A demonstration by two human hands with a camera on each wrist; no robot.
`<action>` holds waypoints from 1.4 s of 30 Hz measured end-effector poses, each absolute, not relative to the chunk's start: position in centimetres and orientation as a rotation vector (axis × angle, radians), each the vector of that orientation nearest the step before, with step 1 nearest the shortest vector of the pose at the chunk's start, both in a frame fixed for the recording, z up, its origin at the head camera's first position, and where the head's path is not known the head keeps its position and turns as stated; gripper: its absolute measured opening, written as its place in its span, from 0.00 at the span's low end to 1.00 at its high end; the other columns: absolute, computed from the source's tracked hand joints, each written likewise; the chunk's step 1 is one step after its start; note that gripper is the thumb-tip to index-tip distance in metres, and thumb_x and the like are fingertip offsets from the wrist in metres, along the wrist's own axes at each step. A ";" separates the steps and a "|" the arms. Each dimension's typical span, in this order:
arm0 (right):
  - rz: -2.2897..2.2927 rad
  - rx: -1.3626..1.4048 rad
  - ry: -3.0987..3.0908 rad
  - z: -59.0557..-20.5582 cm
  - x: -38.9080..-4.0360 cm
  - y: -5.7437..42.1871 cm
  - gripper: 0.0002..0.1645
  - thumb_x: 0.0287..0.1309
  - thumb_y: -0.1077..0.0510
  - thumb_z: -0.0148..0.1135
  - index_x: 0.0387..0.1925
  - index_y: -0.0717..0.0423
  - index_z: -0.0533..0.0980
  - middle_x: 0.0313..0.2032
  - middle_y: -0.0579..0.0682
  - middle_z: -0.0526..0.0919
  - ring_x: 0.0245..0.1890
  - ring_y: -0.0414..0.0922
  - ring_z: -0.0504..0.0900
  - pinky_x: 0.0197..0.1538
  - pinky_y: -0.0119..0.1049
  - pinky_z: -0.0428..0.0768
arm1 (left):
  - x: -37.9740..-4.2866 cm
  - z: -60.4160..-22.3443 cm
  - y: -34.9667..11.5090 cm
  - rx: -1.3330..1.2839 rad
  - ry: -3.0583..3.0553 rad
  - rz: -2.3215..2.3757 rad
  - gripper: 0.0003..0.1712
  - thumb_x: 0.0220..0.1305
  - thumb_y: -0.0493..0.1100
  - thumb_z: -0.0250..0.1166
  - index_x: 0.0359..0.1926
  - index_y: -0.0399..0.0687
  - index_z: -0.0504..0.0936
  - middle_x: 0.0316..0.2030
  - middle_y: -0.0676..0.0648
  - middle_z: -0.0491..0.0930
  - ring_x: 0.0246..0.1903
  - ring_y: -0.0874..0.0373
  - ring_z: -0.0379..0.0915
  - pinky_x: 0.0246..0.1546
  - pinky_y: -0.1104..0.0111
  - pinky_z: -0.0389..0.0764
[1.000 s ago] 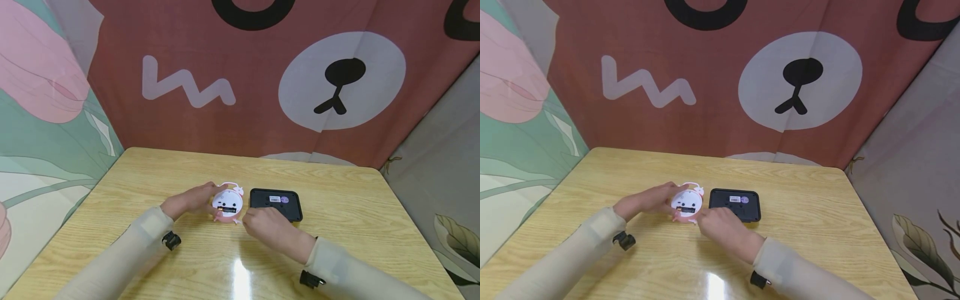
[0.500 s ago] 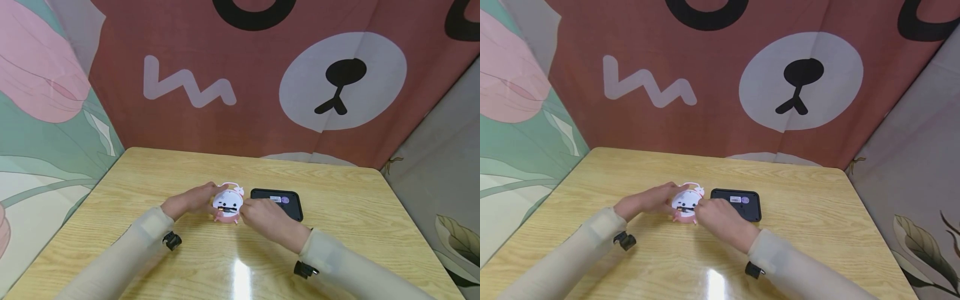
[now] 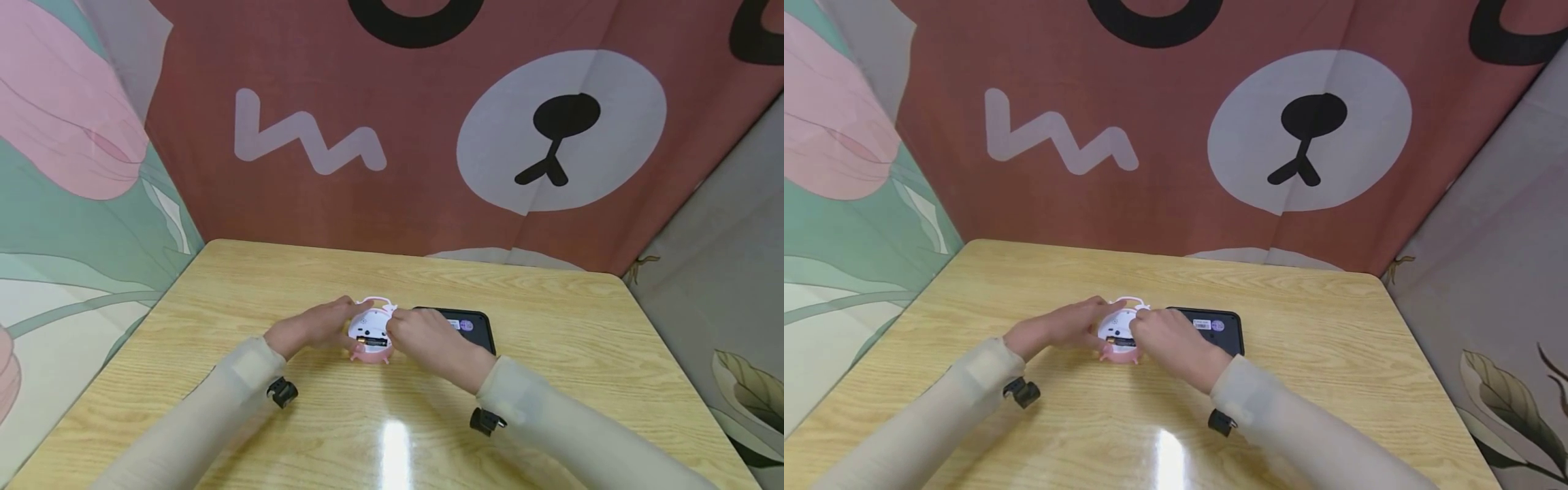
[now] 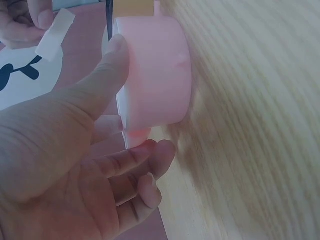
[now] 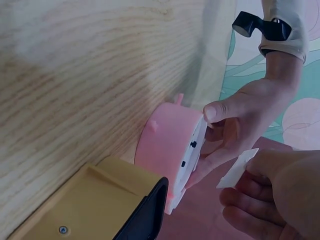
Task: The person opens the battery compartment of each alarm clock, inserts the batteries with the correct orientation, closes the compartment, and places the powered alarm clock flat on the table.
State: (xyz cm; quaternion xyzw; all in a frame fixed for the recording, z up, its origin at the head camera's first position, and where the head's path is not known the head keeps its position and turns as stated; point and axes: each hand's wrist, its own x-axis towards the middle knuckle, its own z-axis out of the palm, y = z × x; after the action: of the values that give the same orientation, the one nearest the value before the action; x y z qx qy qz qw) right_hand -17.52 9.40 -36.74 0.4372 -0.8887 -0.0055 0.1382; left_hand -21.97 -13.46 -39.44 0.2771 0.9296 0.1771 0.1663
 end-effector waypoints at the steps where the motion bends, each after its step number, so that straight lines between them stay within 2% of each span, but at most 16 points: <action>1: -0.026 1.264 -2.569 -36.7 -17.7 9.4 0.07 0.57 0.65 0.68 0.26 0.52 0.81 0.26 0.44 0.81 0.21 0.39 0.76 0.23 0.34 0.75 | -22.0 -39.5 -13.5 0.791 2.650 0.501 0.52 0.61 0.52 0.74 0.78 0.44 0.57 0.57 0.34 0.74 0.51 0.48 0.75 0.57 0.52 0.77; 12: -0.107 1.272 -2.586 -36.7 -18.7 8.8 0.08 0.57 0.69 0.67 0.28 0.53 0.81 0.25 0.44 0.80 0.21 0.37 0.72 0.22 0.31 0.73 | -22.3 -39.7 -13.7 0.786 2.650 0.460 0.53 0.60 0.54 0.74 0.79 0.45 0.56 0.58 0.34 0.74 0.51 0.48 0.75 0.57 0.51 0.77; 19: -0.215 1.289 -2.573 -37.3 -19.1 8.0 0.08 0.58 0.68 0.66 0.30 0.52 0.83 0.28 0.45 0.83 0.24 0.40 0.78 0.25 0.35 0.78 | -22.3 -39.7 -13.7 0.793 2.657 0.453 0.53 0.61 0.55 0.73 0.79 0.46 0.56 0.58 0.34 0.74 0.52 0.47 0.76 0.56 0.51 0.77; 23: -0.266 1.303 -2.609 -37.5 -19.2 7.4 0.05 0.57 0.64 0.70 0.36 0.53 0.84 0.33 0.47 0.85 0.28 0.41 0.82 0.30 0.35 0.82 | -22.3 -39.8 -13.8 0.792 2.652 0.467 0.53 0.61 0.55 0.73 0.79 0.46 0.56 0.59 0.35 0.73 0.52 0.47 0.75 0.57 0.51 0.77; 29: -0.298 1.316 -2.640 -38.0 -19.2 6.8 0.10 0.55 0.62 0.72 0.40 0.53 0.85 0.38 0.48 0.86 0.34 0.42 0.85 0.37 0.35 0.84 | -22.2 -39.9 -13.9 0.811 2.647 0.503 0.52 0.61 0.53 0.73 0.79 0.45 0.57 0.57 0.35 0.73 0.49 0.47 0.75 0.55 0.52 0.77; 33: -0.334 1.316 -2.616 -38.3 -19.1 6.5 0.11 0.53 0.62 0.73 0.40 0.51 0.85 0.38 0.48 0.87 0.34 0.42 0.85 0.37 0.35 0.84 | -22.1 -40.0 -14.0 0.811 2.637 0.532 0.52 0.61 0.53 0.73 0.79 0.45 0.56 0.58 0.36 0.72 0.47 0.49 0.75 0.54 0.54 0.77; 39: -0.378 1.302 -2.593 -38.7 -19.1 6.0 0.10 0.58 0.65 0.68 0.39 0.50 0.85 0.37 0.47 0.87 0.34 0.41 0.85 0.34 0.33 0.84 | -22.2 -40.2 -14.0 0.811 2.632 0.546 0.53 0.61 0.53 0.73 0.79 0.45 0.55 0.58 0.37 0.72 0.47 0.50 0.74 0.52 0.56 0.77; 42: -0.382 1.315 -2.627 -38.8 -19.1 5.8 0.12 0.57 0.65 0.70 0.42 0.50 0.86 0.40 0.47 0.88 0.36 0.41 0.86 0.36 0.32 0.85 | -22.2 -40.3 -14.0 0.813 2.631 0.548 0.53 0.61 0.52 0.73 0.79 0.46 0.55 0.58 0.38 0.72 0.47 0.51 0.74 0.52 0.57 0.76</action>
State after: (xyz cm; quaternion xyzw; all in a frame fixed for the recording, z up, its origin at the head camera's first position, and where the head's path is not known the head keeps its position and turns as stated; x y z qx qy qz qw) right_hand -19.07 5.82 -38.79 0.4421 -0.8832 -0.1283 0.0895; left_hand -22.24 -14.01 -40.28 0.2856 0.9240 0.1923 0.1663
